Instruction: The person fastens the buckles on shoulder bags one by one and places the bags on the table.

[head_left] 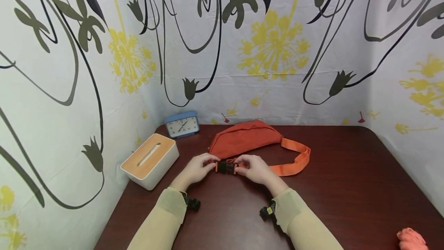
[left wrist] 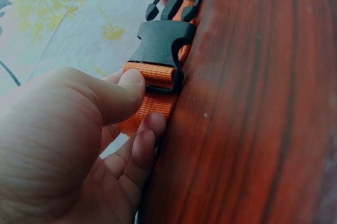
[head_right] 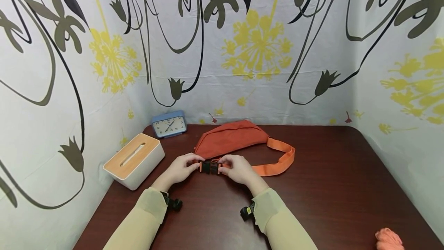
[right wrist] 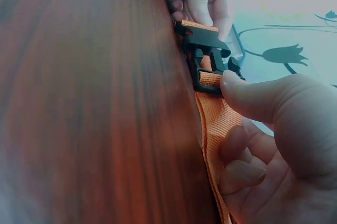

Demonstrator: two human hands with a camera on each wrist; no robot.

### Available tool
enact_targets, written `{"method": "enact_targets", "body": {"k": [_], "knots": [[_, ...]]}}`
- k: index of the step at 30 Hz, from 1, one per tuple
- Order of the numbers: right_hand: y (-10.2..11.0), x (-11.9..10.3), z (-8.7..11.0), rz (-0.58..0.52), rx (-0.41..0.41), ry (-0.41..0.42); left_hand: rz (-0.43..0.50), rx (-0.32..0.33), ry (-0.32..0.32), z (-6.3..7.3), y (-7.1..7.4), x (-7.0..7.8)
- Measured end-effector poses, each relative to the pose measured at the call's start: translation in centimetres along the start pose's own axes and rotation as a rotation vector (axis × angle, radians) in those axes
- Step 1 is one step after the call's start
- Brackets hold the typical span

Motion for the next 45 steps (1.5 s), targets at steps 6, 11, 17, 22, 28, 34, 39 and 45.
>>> {"method": "enact_targets", "body": {"k": [6,11,17,22,28,34,39,45], "knots": [[-0.7,-0.3,-0.1,-0.004,0.013,-0.009,0.010,0.002,0.001,0.1,0.0,0.1],[-0.9,-0.5,-0.2,-0.010,0.022,0.001,0.003,0.005,-0.002,0.0,-0.1,0.1],[-1.1,-0.5,-0.4,-0.015,0.019,-0.020,0.005,0.010,-0.001,0.0,0.0,0.1],[-1.3,-0.7,-0.5,-0.003,0.024,-0.040,0.009,0.012,-0.001,0.1,0.0,0.1],[-1.3,-1.1,-0.6,0.025,0.047,-0.056,0.016,0.010,-0.014,0.1,0.0,0.0],[-1.4,-1.5,-0.8,0.052,0.067,-0.054,0.012,0.010,-0.013,0.0,-0.1,-0.1],[-1.7,-1.7,-1.0,0.072,0.078,-0.062,0.015,0.014,-0.010,0.0,-0.1,-0.1],[-1.8,-2.0,-1.0,0.079,0.078,-0.062,0.016,0.019,-0.011,0.0,0.0,0.0]]}}
Point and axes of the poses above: each hand's wrist, its own z-axis away from the middle knuckle, its own y-axis out of the back of the hand, x = y × z, the point moved 2 cm from there along -z, towards the middle knuckle, and after that the axes turned 4 degrees about z, right-handed, at the moved point
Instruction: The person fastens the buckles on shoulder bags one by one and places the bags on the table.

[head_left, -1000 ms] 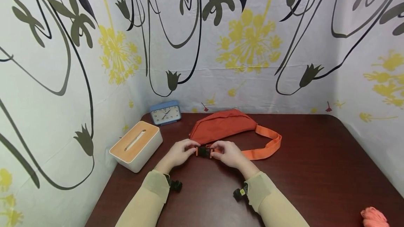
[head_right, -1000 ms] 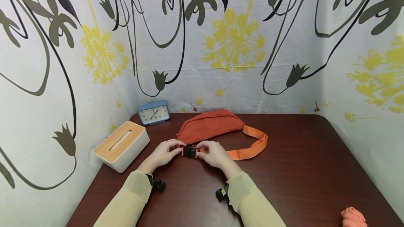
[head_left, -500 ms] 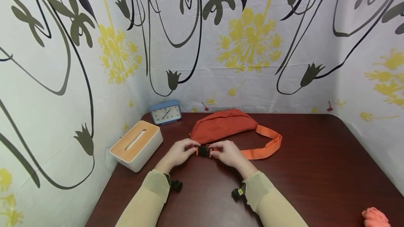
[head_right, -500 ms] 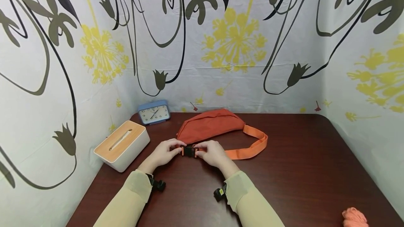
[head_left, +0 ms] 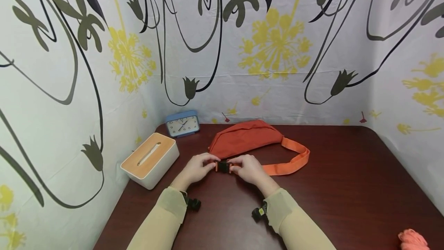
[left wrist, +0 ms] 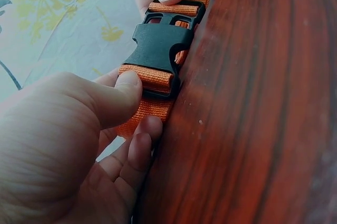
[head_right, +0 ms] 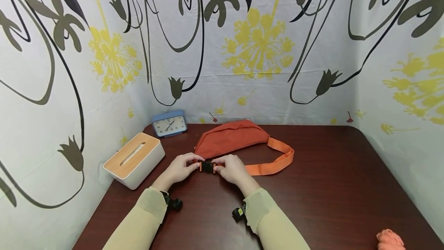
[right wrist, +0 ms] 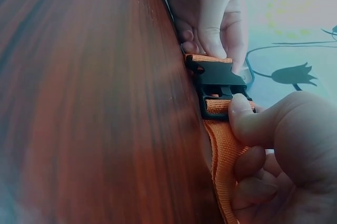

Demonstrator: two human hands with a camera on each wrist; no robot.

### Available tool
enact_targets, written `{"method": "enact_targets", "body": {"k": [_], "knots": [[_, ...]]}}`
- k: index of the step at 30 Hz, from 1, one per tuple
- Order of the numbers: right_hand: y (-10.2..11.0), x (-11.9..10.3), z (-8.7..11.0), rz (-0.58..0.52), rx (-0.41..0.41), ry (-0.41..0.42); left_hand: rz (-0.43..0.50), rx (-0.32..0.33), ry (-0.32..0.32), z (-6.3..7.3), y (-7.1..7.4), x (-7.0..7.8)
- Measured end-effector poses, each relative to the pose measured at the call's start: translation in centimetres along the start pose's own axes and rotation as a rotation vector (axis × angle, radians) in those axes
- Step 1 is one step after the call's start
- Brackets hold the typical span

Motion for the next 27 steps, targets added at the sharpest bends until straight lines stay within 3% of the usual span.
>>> {"method": "enact_targets", "body": {"k": [12,27], "knots": [[-0.60,0.03,-0.32,-0.010,0.025,0.004,-0.009,0.023,0.012,0.03,0.02,0.17],[-0.95,0.18,-0.43,-0.131,0.020,-0.064,-0.023,0.060,-0.012,0.03,-0.07,0.10]]}}
Point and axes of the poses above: each hand's wrist, its own z-axis away from the middle knuckle, its own y-axis out of the back of the hand, x = y × z, the point moved 2 cm from there along -z, towards the middle knuckle, and after that the axes turned 4 degrees about z, right-handed, at the moved point
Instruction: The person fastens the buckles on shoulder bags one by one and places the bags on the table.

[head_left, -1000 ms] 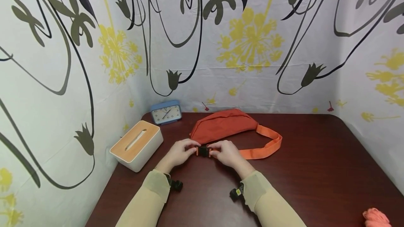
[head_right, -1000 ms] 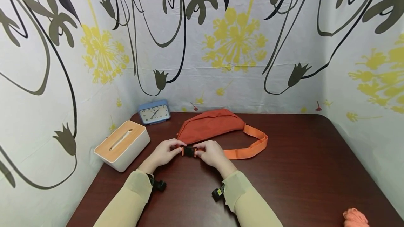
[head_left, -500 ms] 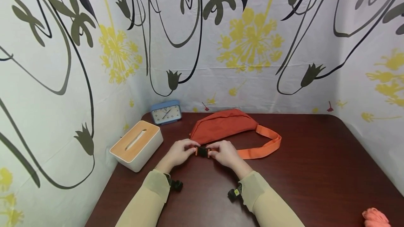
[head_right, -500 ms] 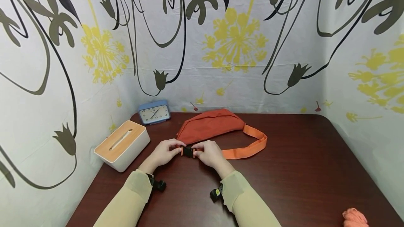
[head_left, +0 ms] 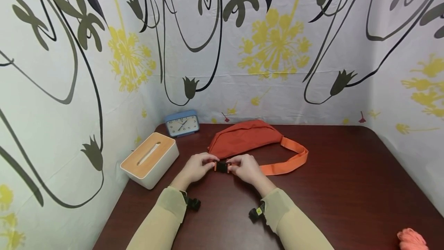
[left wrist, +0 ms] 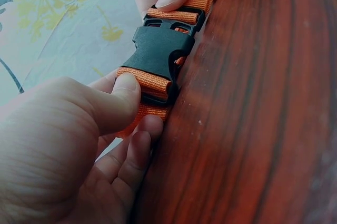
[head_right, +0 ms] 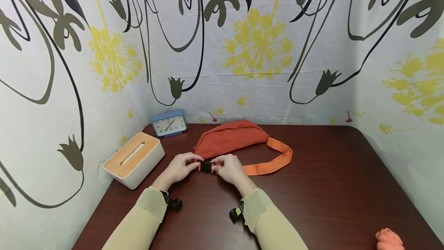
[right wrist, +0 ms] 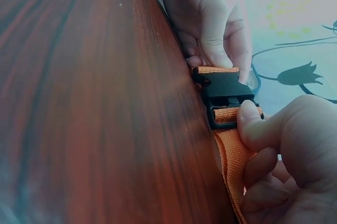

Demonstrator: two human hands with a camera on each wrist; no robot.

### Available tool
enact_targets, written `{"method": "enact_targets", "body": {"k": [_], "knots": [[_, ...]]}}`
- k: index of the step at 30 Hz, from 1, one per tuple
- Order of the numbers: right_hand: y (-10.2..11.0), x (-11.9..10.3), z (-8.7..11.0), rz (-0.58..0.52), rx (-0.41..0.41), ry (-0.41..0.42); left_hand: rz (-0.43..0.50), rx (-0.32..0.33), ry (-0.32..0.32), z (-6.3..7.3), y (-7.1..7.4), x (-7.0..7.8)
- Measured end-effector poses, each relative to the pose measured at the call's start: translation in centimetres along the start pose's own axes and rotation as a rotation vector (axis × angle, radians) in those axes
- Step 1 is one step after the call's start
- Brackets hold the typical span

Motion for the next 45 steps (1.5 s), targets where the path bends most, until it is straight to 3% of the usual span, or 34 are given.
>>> {"method": "enact_targets", "body": {"k": [16,27,45], "knots": [[-0.40,-0.42,0.01,-0.084,-0.004,-0.022,-0.020,0.017,0.012,-0.09,0.16,-0.28],[-0.58,-0.45,-0.01,-0.071,0.010,-0.016,-0.012,0.037,-0.003,-0.24,-0.03,-0.22],[-0.89,-0.38,-0.01,-0.061,0.022,-0.001,0.016,0.013,0.027,-0.23,-0.19,-0.35]]}}
Point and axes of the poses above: each hand's wrist, its own z-axis away from the middle knuckle, its own y-axis out of the back of the hand, x = y × z, the point moved 2 cm from there along -z, towards the middle knuckle, and after that the axes turned 4 degrees about z, right-handed, at the moved point
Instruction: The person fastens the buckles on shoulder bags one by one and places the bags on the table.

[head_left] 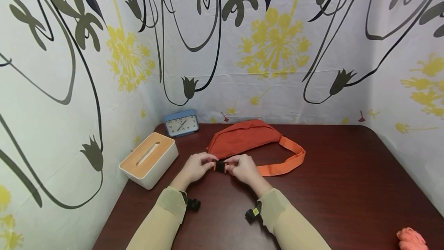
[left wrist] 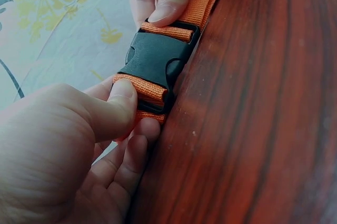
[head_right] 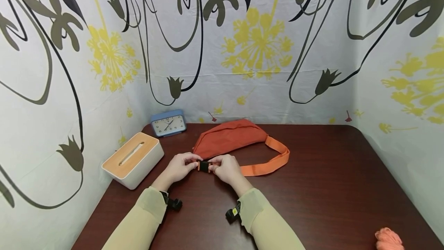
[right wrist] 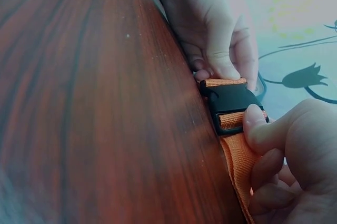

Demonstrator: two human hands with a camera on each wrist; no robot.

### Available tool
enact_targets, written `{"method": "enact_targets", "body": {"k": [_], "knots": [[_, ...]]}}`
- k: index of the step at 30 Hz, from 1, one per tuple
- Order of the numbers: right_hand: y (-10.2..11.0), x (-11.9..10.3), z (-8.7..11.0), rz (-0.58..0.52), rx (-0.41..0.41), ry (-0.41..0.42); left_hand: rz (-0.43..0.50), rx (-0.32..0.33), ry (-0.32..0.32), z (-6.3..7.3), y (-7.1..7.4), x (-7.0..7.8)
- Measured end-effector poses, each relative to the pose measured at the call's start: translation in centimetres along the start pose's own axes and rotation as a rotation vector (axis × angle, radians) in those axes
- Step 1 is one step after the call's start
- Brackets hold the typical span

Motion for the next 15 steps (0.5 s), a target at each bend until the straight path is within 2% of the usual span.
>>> {"method": "enact_targets", "body": {"k": [15], "knots": [[0.08,-0.03,0.12,0.018,-0.001,0.007,0.012,-0.001,0.000,0.07,0.04,0.02]]}}
Point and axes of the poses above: each hand's wrist, its own z-axis away from the middle knuckle, its own y-axis out of the back of the hand, x = y × z, the point moved 2 cm from there along -z, towards the middle knuckle, and after that the axes turned 4 degrees about z, right-handed, at the moved point
